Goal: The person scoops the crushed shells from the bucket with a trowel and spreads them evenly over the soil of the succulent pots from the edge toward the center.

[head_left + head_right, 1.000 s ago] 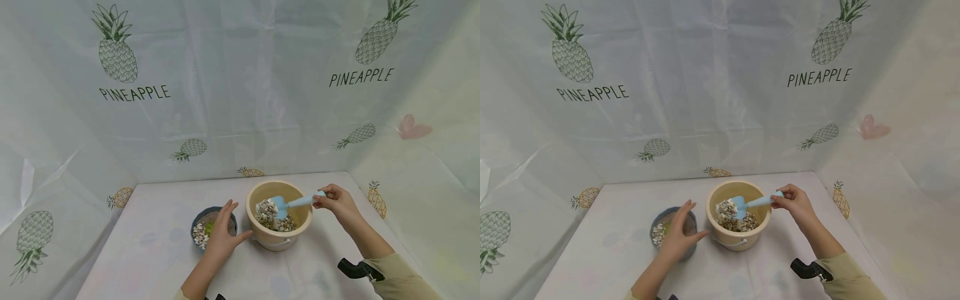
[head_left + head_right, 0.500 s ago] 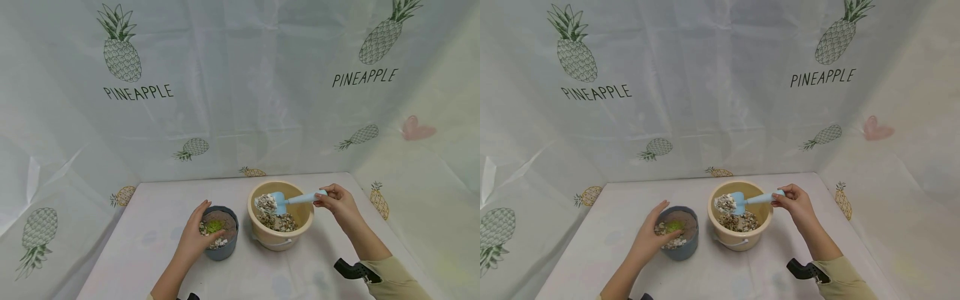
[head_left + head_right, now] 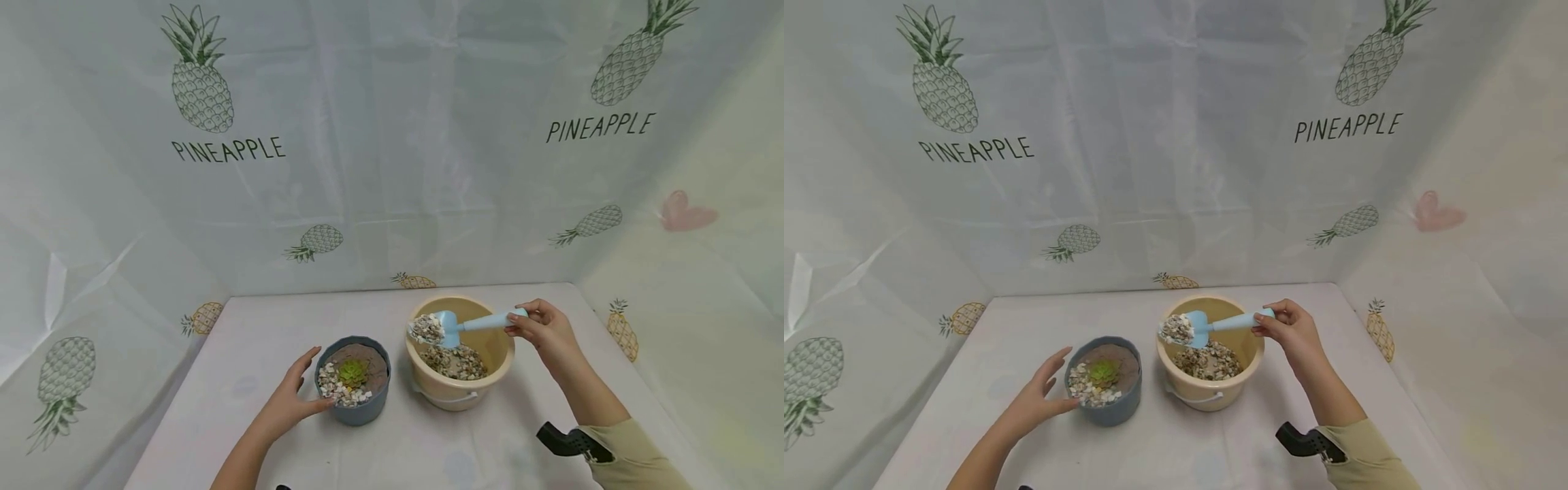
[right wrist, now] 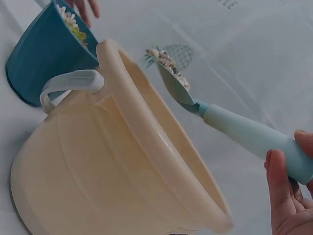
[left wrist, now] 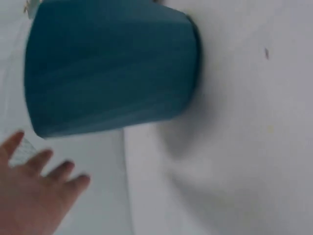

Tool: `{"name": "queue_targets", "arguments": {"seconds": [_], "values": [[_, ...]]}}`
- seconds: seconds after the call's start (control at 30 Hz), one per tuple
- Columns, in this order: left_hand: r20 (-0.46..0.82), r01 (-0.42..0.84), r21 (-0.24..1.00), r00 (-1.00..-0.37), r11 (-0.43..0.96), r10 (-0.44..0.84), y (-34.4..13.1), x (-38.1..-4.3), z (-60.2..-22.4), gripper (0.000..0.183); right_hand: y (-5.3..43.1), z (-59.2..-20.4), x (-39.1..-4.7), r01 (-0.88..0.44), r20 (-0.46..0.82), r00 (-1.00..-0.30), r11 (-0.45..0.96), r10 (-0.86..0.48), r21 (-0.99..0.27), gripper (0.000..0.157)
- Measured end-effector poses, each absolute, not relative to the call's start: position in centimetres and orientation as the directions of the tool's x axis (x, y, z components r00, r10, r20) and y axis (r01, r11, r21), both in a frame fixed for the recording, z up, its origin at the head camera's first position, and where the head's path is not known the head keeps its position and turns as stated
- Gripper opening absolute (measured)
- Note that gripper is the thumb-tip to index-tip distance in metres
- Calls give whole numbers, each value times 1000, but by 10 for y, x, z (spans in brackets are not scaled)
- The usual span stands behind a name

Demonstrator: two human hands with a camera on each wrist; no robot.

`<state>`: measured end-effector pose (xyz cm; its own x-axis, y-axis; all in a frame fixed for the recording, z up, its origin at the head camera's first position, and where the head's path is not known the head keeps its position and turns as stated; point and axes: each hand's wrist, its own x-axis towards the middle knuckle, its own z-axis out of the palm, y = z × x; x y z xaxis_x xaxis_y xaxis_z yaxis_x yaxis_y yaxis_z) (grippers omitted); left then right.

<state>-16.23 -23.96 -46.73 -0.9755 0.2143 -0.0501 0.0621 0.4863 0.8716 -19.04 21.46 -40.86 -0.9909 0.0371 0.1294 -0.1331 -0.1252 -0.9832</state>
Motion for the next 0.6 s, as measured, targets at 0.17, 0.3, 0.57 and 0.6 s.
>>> {"name": "queue_targets", "arguments": {"seconds": [0.17,0.3,0.57,0.6], "values": [[-72,104,901,-921,421,382,-248,-172,-483,106,215,-409,-189,-120,114,-992,-145,52,-982,15],[-51,155,913,-875,378,481,-256,-186,-491,106,214,-408,-187,-116,108,-992,-159,62,-980,13],[-29,160,958,-771,238,636,-274,-216,-500,100,215,-408,-182,-117,108,-992,-162,64,-980,15],[-31,153,963,-756,222,654,-276,-219,-501,99,216,-408,-182,-119,110,-992,-157,65,-980,15]]}}
